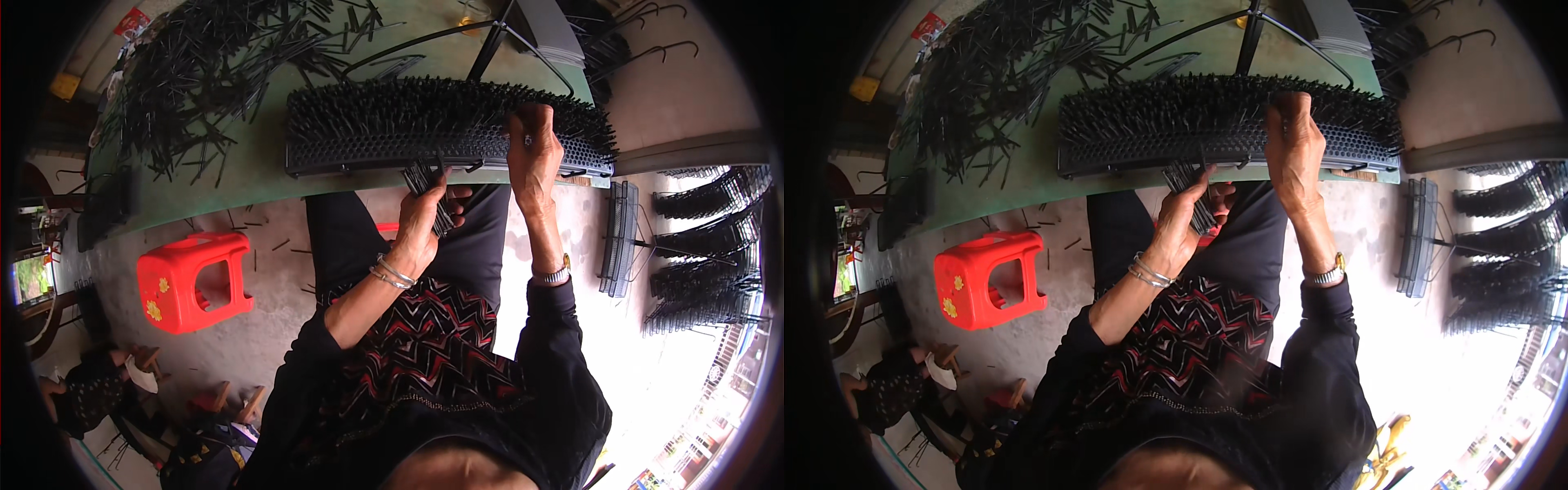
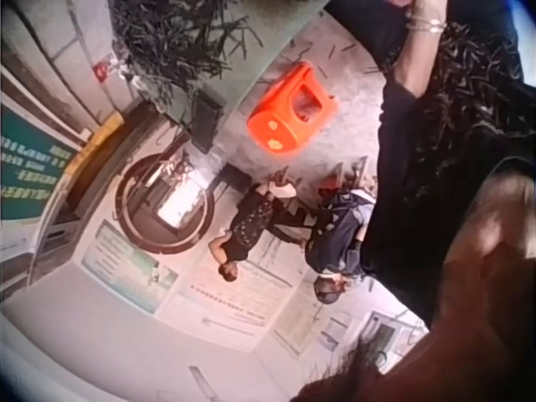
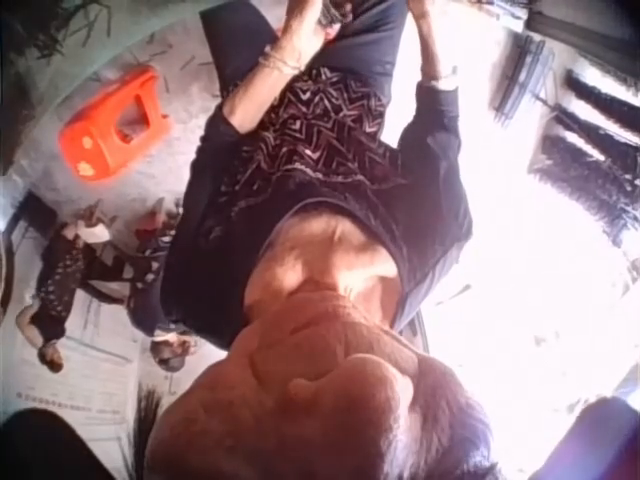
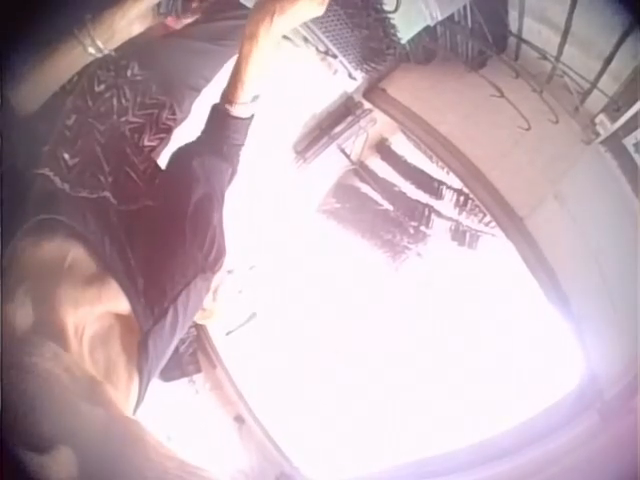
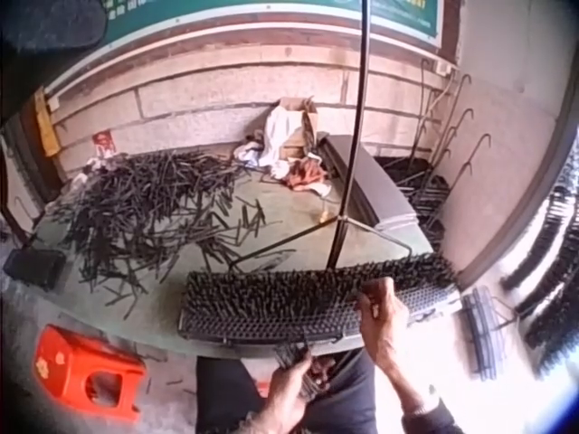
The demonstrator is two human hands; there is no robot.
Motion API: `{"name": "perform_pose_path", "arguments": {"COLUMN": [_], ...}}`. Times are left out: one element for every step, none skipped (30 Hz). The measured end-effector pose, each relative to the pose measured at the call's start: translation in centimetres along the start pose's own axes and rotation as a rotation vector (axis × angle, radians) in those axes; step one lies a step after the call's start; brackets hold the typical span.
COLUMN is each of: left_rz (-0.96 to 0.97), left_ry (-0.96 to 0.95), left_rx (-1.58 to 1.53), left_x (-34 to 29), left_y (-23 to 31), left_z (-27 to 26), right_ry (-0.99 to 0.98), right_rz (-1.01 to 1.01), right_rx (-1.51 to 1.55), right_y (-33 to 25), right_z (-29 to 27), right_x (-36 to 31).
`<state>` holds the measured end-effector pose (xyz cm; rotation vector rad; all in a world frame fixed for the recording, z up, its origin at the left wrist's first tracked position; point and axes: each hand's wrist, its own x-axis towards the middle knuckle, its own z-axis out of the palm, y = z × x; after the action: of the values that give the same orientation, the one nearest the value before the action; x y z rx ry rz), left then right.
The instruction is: Assembling small plastic rods into a base plate to create a textured mat.
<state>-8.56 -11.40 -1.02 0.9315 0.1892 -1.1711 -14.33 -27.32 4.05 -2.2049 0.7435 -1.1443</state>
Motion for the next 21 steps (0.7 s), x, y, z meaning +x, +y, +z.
{"name": "perform_pose_path", "arguments": {"left_rz": [0.018, 0.017, 0.010, 0.003, 0.002, -0.009, -0.018, -0.018, -0.012, -0.007, -0.007, 0.014, 0.034, 0.033, 0.016, 0.003, 0.006, 0.009, 0.012, 0.013, -0.002], "left_ry": [-0.007, -0.005, -0.063, -0.124, -0.124, -0.100, -0.076, -0.075, -0.039, -0.004, -0.005, -0.016, -0.029, -0.033, -0.053, -0.068, -0.067, -0.077, -0.088, -0.088, -0.085], "left_rx": [0.035, 0.034, 0.047, 0.059, 0.058, 0.059, 0.058, 0.056, 0.037, 0.019, 0.018, 0.045, 0.073, 0.073, 0.088, 0.102, 0.101, 0.099, 0.098, 0.099, 0.117], "left_x": [0.0, -0.1, -0.3, -0.5, -0.7, -0.9, -1.1, -1.3, -1.4, -1.5, -1.5, -1.5, -1.5, -1.5, -1.6, -1.7, -1.8, -2.0, -2.2, -2.4, -2.6], "left_y": [0.1, 0.2, 0.2, 0.3, 0.5, 0.6, 0.7, 0.8, 0.9, 0.9, 1.0, 1.0, 1.1, 1.2, 1.2, 1.4, 1.6, 1.6, 1.7, 1.9, 2.1], "left_z": [-0.2, -0.4, -0.6, -0.6, -0.4, -0.1, 0.1, 0.4, 0.8, 0.9, 0.9, 0.8, 0.8, 0.9, 1.0, 1.1, 1.1, 1.1, 1.2, 1.2, 1.4], "right_ry": [-0.002, -0.004, -0.007, -0.045, -0.046, -0.092, -0.139, -0.142, -0.143, -0.140, -0.136, -0.136, -0.155, -0.174, -0.172, -0.159, -0.145, -0.145, -0.251, -0.355, -0.355], "right_rz": [0.001, -0.037, -0.075, -0.022, -0.022, -0.081, -0.141, -0.120, -0.122, -0.159, -0.197, -0.198, -0.213, -0.229, -0.229, -0.160, -0.091, -0.093, 0.049, 0.191, 0.190], "right_rx": [0.001, -0.017, -0.034, -0.006, -0.008, -0.111, -0.212, -0.184, -0.184, -0.216, -0.247, -0.248, -0.231, -0.214, -0.218, -0.225, -0.232, -0.231, -0.079, 0.074, 0.075], "right_y": [0.0, -0.1, -0.1, 0.1, 0.4, 0.7, 0.6, 0.3, -0.1, -0.5, -0.8, -0.8, -0.8, -0.9, -1.1, -1.6, -2.0, -1.9, -1.7, -1.7, -1.9], "right_z": [0.2, 0.5, 0.7, 0.9, 1.0, 1.1, 1.2, 1.2, 1.1, 0.8, 0.7, 0.8, 1.0, 1.0, 0.8, 0.6, 0.5, 0.3, -0.1, -0.4, -0.8], "right_x": [0.1, 0.1, 0.1, -0.1, -0.2, -0.3, -0.3, -0.3, -0.2, -0.1, 0.0, -0.1, -0.2, -0.2, -0.3, -0.3, -0.4, -0.5, -0.7, -0.8, -1.1]}}
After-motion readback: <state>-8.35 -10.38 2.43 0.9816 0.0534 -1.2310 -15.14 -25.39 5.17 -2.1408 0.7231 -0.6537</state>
